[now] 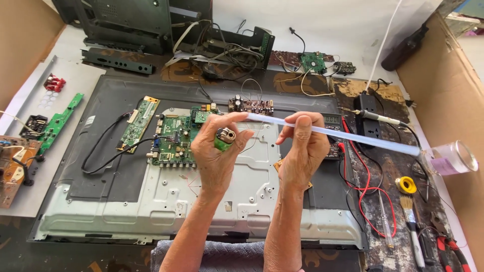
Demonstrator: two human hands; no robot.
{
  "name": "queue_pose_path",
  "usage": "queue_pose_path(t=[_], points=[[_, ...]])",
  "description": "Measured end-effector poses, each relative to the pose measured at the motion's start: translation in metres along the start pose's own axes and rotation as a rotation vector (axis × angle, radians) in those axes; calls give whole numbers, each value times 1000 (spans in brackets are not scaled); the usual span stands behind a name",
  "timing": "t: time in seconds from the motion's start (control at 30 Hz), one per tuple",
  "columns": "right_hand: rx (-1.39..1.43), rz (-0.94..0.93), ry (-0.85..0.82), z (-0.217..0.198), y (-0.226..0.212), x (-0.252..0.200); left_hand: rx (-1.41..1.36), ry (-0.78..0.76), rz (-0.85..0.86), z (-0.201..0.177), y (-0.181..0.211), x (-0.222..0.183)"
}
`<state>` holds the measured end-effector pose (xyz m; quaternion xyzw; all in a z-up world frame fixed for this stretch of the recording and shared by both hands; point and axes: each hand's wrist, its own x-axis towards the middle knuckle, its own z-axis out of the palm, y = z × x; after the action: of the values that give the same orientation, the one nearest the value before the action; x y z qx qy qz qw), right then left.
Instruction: Using a lighter to melt a hot glue stick and applying the adhesive to components on a circuit board inside a disassembled television.
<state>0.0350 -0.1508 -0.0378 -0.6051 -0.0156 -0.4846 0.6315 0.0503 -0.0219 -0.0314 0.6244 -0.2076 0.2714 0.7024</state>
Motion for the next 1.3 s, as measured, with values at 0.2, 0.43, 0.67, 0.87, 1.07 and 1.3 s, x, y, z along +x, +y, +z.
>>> queue_pose_path(t=[0.2,0.43,0.67,0.87,1.07,1.3], points=[[-6,57,-35,6,-9,-5,118,-325,64,-21,-3,14],[87,114,-65,10,-18,-7,45,-396,-184,-24,-12,1],[191,188,-97,9,-29,-8,-99,-270,-291,-16,17,-1],[247,238,-96,11,-27,-10,-125,-228,-349,-15,21,-5],[314,280,-101,11,-34,-8,-181,-257,-360,-16,22,-7],[495,399,-119,8,-40,-3,-392,-468,-367,-31,15,-4]])
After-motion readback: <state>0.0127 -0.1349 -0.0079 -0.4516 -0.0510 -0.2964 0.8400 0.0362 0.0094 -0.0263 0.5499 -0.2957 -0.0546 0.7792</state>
